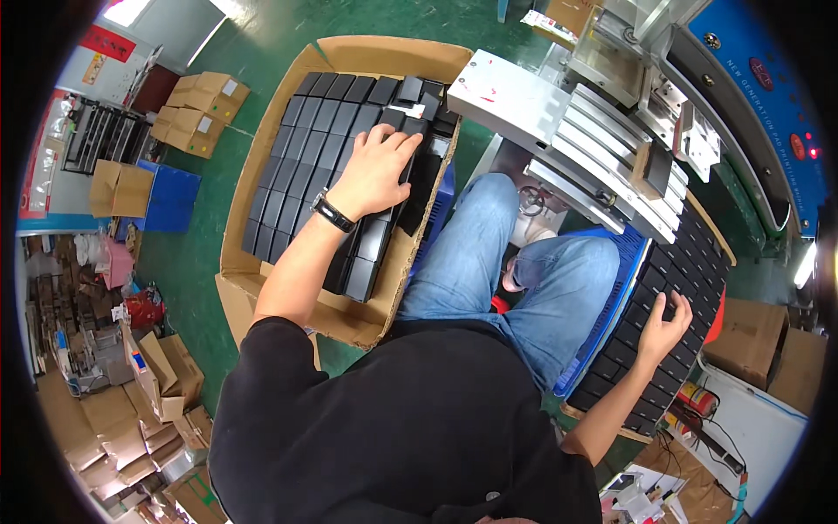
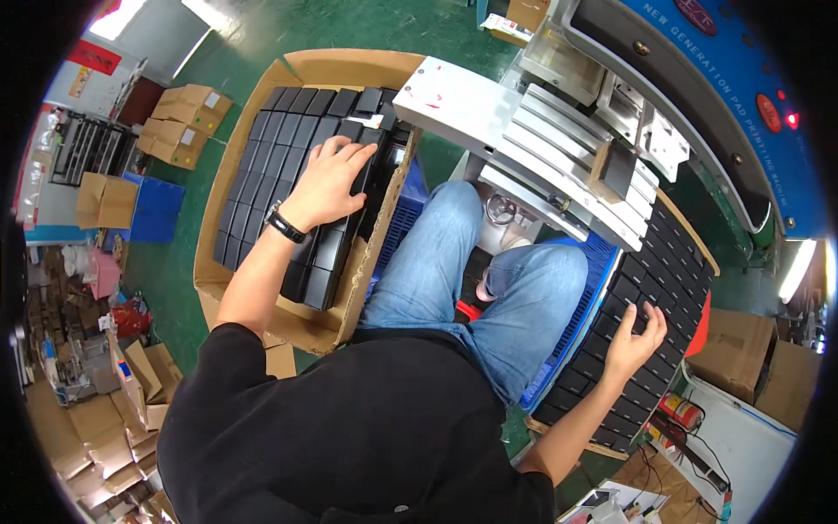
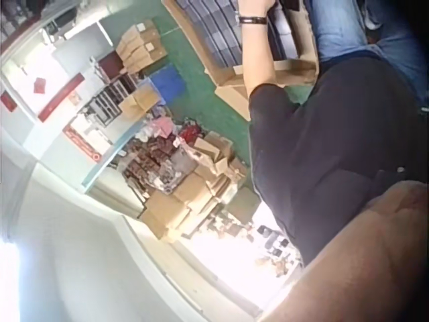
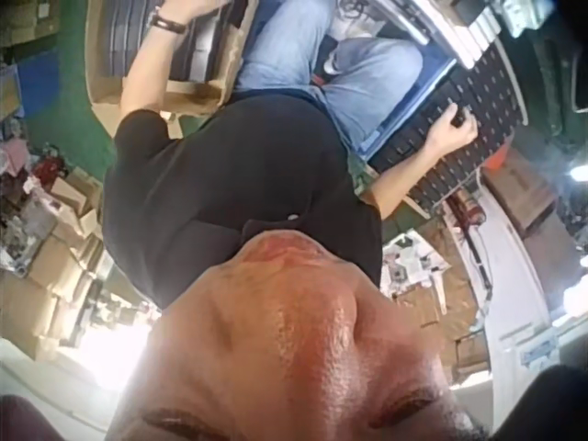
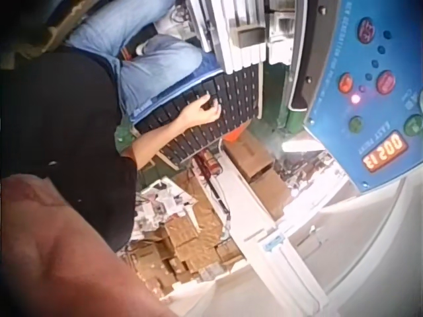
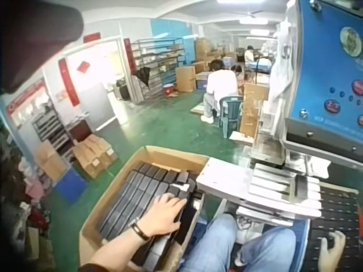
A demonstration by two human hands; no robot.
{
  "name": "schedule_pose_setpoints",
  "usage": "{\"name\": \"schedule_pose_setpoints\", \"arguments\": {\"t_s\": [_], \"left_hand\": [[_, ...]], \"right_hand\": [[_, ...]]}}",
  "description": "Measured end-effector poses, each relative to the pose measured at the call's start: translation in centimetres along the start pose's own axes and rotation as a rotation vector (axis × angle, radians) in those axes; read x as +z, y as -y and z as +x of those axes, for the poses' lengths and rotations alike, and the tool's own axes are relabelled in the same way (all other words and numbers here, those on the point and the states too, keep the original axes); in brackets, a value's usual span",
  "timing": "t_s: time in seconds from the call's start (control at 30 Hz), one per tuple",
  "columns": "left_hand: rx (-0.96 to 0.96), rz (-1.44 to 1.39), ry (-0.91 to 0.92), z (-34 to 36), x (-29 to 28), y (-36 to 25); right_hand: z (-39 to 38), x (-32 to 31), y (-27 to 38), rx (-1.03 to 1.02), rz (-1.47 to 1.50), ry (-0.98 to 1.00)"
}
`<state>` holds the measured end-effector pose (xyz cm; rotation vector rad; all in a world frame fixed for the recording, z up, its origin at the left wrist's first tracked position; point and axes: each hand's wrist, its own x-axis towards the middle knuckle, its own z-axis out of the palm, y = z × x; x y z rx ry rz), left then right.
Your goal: Operating a pad printing machine to apply labels or markings onto small electronic components and organizing them into boxes.
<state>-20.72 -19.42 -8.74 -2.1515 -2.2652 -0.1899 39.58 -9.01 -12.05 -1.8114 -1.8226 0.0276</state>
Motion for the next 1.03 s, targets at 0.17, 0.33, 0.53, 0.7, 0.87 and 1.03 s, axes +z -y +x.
{"name": "schedule_pose_setpoints", "arguments": {"t_s": [0.17,0.33,0.53,0.7,0.87,1.03], "left_hand": [[0.028,-0.102,-0.074,-0.2,-0.7,0.9],[-0.066,-0.63,-0.25,-0.4,-1.6,1.3],[-0.014,-0.933,-0.346,0.9,-3.5,-1.2],[0.186,-0.81,-0.378,2.8,-5.9,-5.2],[0.286,-0.734,-0.404,5.6,-6.9,-7.9],[0.369,-0.673,-0.362,9.5,-7.7,-11.8]], "right_hand": [[0.0,-0.3,1.1,-0.033,0.061,0.008],[2.5,-1.4,4.9,-0.062,0.365,-0.025],[6.3,-2.2,14.0,-0.144,0.934,-0.052],[9.4,0.0,16.7,-0.059,1.161,0.253],[12.9,-1.8,17.2,-0.042,1.111,0.512],[16.7,-3.7,18.8,-0.062,0.768,0.881]]}}
